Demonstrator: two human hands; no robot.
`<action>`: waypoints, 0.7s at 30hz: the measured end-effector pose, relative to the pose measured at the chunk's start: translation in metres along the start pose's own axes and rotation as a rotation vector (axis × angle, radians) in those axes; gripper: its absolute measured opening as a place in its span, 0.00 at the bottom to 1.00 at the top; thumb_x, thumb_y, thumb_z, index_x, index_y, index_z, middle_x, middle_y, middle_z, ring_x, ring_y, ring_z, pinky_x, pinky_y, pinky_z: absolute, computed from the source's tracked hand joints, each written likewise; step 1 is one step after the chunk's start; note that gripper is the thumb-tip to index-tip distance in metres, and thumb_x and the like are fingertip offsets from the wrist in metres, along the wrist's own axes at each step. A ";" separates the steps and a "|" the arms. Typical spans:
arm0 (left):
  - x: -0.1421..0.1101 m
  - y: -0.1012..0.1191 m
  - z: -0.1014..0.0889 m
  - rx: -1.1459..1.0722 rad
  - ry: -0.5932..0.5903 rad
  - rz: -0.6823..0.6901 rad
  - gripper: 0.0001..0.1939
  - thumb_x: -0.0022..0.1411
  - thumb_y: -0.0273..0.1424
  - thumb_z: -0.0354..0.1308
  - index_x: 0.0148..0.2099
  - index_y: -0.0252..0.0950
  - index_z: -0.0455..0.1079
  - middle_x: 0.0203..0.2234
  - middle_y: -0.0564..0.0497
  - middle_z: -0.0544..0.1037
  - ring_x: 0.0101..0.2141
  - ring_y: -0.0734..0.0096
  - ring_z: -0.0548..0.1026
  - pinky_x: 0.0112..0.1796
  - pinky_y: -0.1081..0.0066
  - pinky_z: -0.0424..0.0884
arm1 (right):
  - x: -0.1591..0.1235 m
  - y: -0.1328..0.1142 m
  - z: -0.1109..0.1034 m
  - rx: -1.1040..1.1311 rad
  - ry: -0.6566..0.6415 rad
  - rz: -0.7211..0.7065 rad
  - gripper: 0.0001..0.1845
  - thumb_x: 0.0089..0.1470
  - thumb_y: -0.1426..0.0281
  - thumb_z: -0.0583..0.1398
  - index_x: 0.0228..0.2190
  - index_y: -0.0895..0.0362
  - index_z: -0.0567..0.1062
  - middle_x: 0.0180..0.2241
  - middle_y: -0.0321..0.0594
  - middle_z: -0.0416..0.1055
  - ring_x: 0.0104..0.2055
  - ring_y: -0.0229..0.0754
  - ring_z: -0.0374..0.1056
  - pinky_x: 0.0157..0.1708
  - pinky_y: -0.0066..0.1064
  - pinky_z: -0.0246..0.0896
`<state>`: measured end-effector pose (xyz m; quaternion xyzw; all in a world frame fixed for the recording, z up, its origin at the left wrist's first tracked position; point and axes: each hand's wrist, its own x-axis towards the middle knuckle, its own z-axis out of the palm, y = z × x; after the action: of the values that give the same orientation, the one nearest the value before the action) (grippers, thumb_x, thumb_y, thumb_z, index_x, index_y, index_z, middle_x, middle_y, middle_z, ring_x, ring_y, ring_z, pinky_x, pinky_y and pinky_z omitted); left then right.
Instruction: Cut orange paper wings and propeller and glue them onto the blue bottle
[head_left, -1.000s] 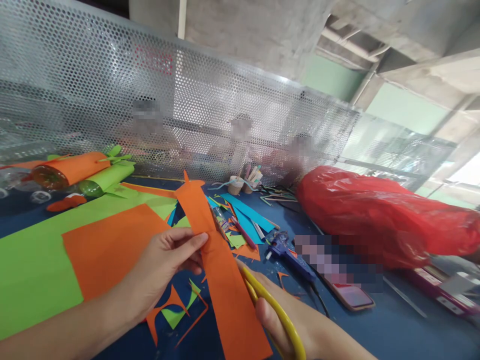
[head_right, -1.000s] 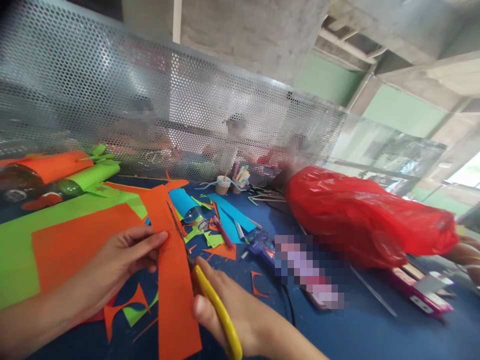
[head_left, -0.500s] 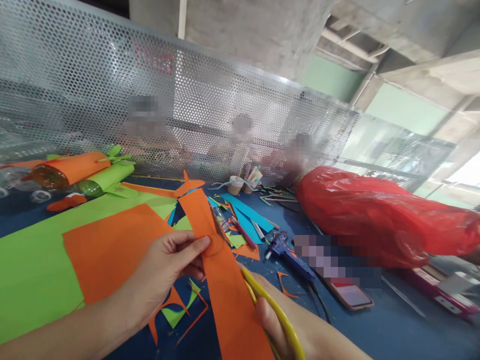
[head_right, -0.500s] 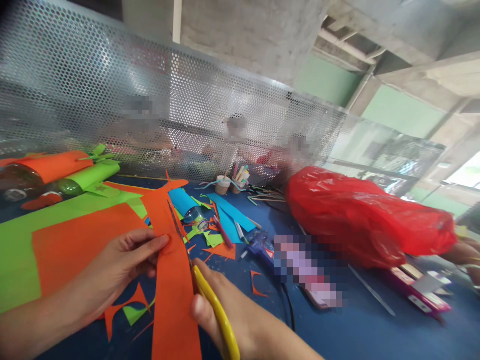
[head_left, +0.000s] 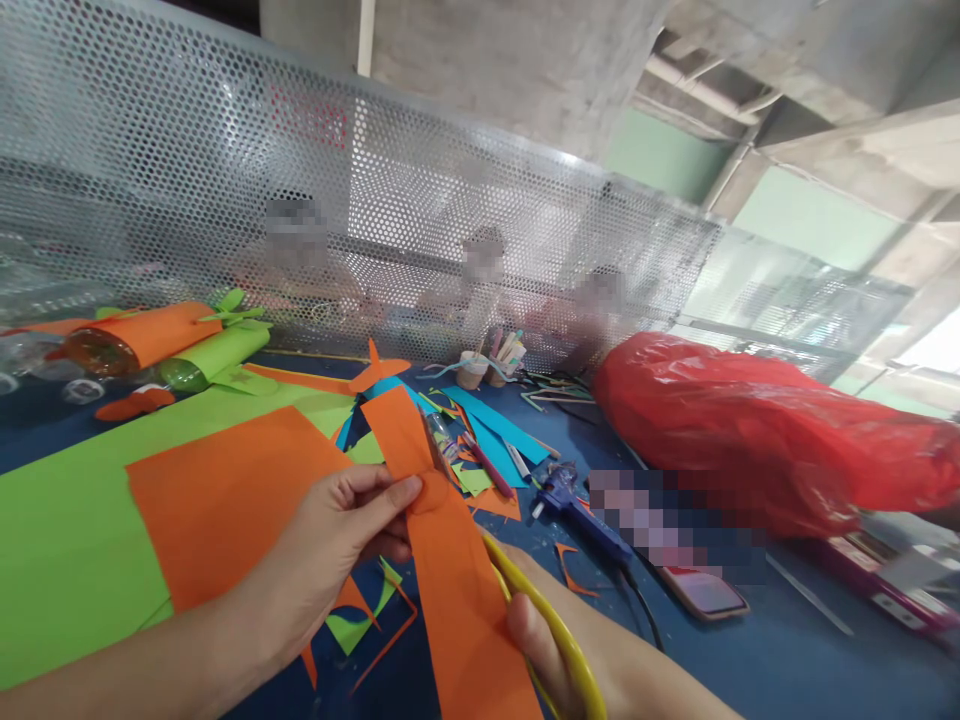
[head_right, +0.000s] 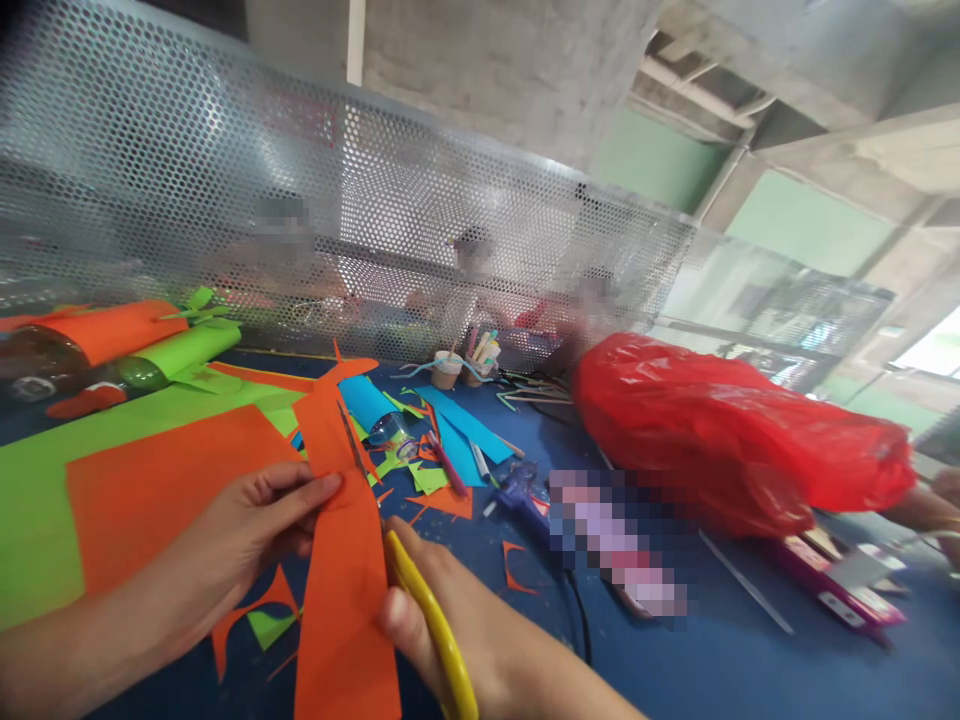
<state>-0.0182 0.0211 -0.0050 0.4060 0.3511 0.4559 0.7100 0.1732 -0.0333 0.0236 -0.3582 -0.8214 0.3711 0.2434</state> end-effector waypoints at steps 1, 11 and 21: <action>0.000 0.000 0.000 0.002 -0.001 -0.001 0.13 0.46 0.39 0.72 0.26 0.35 0.76 0.18 0.55 0.78 0.20 0.79 0.74 0.22 0.83 0.69 | 0.000 0.000 -0.001 -0.010 0.001 0.006 0.36 0.62 0.46 0.41 0.60 0.54 0.62 0.56 0.50 0.67 0.55 0.53 0.65 0.54 0.41 0.61; 0.002 -0.001 0.000 0.014 -0.029 0.003 0.13 0.47 0.39 0.71 0.27 0.35 0.76 0.20 0.54 0.80 0.21 0.77 0.76 0.24 0.81 0.71 | 0.000 0.005 0.006 0.042 0.075 0.020 0.37 0.61 0.44 0.42 0.61 0.52 0.62 0.55 0.48 0.69 0.57 0.54 0.64 0.55 0.42 0.59; 0.002 -0.004 0.000 0.022 -0.035 0.001 0.12 0.49 0.39 0.70 0.28 0.35 0.76 0.22 0.53 0.81 0.22 0.76 0.77 0.26 0.80 0.72 | 0.000 0.009 0.011 -0.008 0.083 0.060 0.40 0.59 0.42 0.39 0.61 0.52 0.60 0.54 0.48 0.69 0.57 0.51 0.64 0.55 0.38 0.60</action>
<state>-0.0166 0.0217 -0.0088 0.4222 0.3434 0.4452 0.7111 0.1698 -0.0342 0.0100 -0.3988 -0.8010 0.3595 0.2647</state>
